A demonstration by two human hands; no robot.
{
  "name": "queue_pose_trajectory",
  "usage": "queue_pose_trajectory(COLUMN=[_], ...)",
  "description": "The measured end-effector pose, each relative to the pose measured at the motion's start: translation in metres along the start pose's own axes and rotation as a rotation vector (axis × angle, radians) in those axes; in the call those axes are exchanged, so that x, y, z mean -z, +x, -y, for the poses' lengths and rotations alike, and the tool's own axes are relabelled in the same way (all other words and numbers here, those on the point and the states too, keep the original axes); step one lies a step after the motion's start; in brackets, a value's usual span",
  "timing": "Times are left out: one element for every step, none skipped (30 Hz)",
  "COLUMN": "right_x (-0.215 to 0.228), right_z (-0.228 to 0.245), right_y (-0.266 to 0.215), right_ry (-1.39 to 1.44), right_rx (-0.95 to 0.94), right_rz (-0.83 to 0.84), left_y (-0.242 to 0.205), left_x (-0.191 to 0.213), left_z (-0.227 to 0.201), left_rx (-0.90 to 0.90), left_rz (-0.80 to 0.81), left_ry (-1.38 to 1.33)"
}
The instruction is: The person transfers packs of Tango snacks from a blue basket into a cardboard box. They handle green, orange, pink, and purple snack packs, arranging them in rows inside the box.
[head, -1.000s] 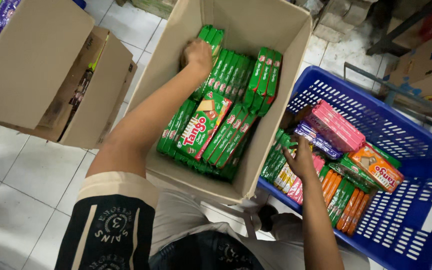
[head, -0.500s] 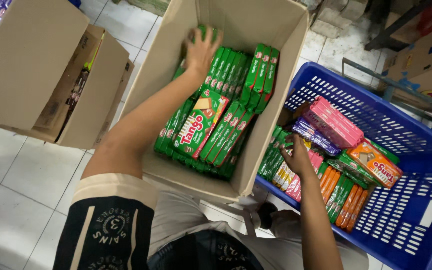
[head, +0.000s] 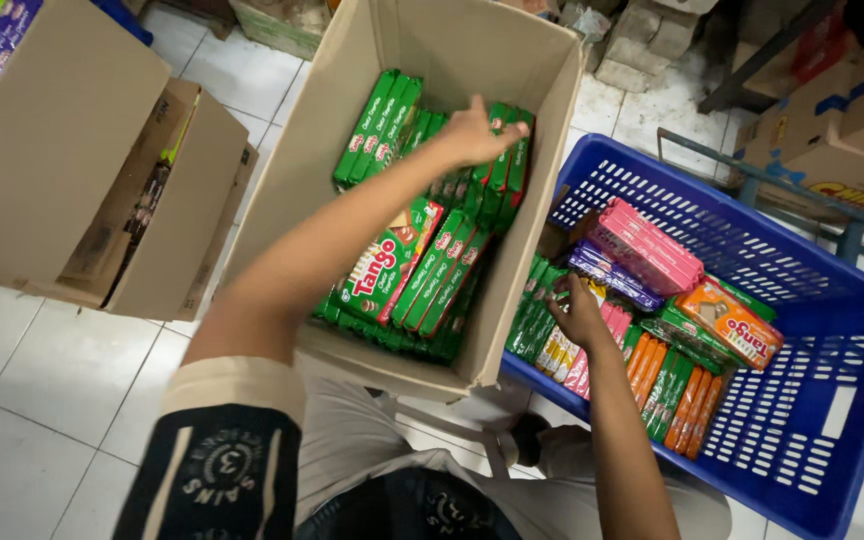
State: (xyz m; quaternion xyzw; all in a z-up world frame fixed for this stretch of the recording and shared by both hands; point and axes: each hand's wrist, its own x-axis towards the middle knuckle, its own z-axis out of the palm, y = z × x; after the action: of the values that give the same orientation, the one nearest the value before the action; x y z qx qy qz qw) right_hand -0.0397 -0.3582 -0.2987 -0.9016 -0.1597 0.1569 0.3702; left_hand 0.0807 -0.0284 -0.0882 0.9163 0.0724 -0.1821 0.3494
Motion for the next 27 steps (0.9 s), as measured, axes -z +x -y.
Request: queue_pose_trajectory(right_x=[-0.001,-0.001,-0.003,-0.005,-0.006,-0.006,-0.008,-0.009,-0.012,-0.015,-0.018,-0.020,-0.021,-0.021,-0.021,-0.021,-0.021,-0.017,-0.014,-0.012,-0.006,0.000,0.005,0.015,0.024,0.033,0.039], right_z=[-0.001,-0.001,-0.003,-0.004,-0.006,-0.008,-0.010,-0.012,-0.019,-0.025,-0.031,-0.033,-0.035,-0.038,-0.038,-0.039,-0.038,-0.033,-0.029,-0.025,-0.011,0.004,0.019,0.040,0.061,0.082,0.094], right_y=[0.000,0.000,0.001,0.002,0.003,0.006,0.007,0.009,0.012,0.014,0.019,0.019,0.020,0.021,0.020,0.020,0.023,0.023,0.022,0.020,0.014,0.008,0.003,-0.001,-0.006,-0.011,-0.014], right_ry=[-0.006,-0.013,-0.015,-0.007,0.000,-0.004,0.000,0.004,0.007,-0.003,-0.012,-0.009,-0.003,0.002,0.003,-0.004,-0.009,-0.007,-0.008,-0.010,-0.007,-0.046,-0.089,-0.089,0.098,0.288,0.283], right_rx=[0.017,0.035,0.037,-0.018,-0.073,-0.072,-0.087,-0.102,-0.101,-0.097,-0.090,-0.085,-0.083,-0.080,-0.080,-0.076,-0.070,-0.068,-0.058,-0.048,-0.047,0.008,0.066,0.069,0.091,0.112,0.121], right_rz=[-0.009,-0.019,-0.023,-0.031,-0.043,-0.050,-0.030,-0.010,-0.014,-0.019,-0.025,-0.029,-0.028,-0.026,-0.032,-0.035,-0.041,-0.050,-0.055,-0.060,-0.068,-0.149,-0.229,-0.235,-0.397,-0.557,-0.560], left_y=[0.026,0.052,0.051,0.050,0.050,0.053,0.056,0.059,0.061,0.063,0.065,0.067,0.071,0.074,0.054,0.033,0.014,-0.007,-0.029,-0.050,-0.040,-0.029,-0.019,-0.043,-0.068,-0.094,-0.103], left_x=[-0.015,-0.029,-0.030,-0.032,-0.034,-0.032,-0.031,-0.030,-0.029,-0.027,-0.024,-0.021,-0.018,-0.015,-0.005,0.004,0.017,0.029,0.040,0.052,0.054,0.058,0.061,0.070,0.077,0.084,0.085], left_z=[0.006,0.012,0.006,-0.001,-0.009,-0.009,-0.008,-0.008,-0.005,-0.004,-0.002,0.007,0.014,0.021,0.020,0.019,0.018,0.012,0.007,0.002,0.019,0.037,0.056,0.042,0.029,0.016,0.010], left_rx=[0.000,-0.001,-0.005,-0.017,-0.032,-0.039,0.010,0.059,0.057,0.079,0.100,0.099,0.108,0.118,0.112,0.113,0.112,0.105,0.123,0.141,0.135,0.076,0.019,0.013,0.001,-0.011,-0.019], left_rz=[-0.038,-0.076,-0.079,-0.118,-0.156,-0.159,-0.175,-0.192,-0.193,-0.193,-0.195,-0.200,-0.217,-0.233,-0.233,-0.250,-0.268,-0.270,-0.251,-0.232,-0.234,-0.279,-0.327,-0.331,-0.272,-0.211,-0.217], left_ry=[0.091,0.181,0.181,0.188,0.193,0.192,0.205,0.218,0.221,0.229,0.237,0.242,0.164,0.085,0.088,0.035,-0.017,-0.012,-0.034,-0.056,-0.051,-0.148,-0.248,-0.246,-0.377,-0.507,-0.512])
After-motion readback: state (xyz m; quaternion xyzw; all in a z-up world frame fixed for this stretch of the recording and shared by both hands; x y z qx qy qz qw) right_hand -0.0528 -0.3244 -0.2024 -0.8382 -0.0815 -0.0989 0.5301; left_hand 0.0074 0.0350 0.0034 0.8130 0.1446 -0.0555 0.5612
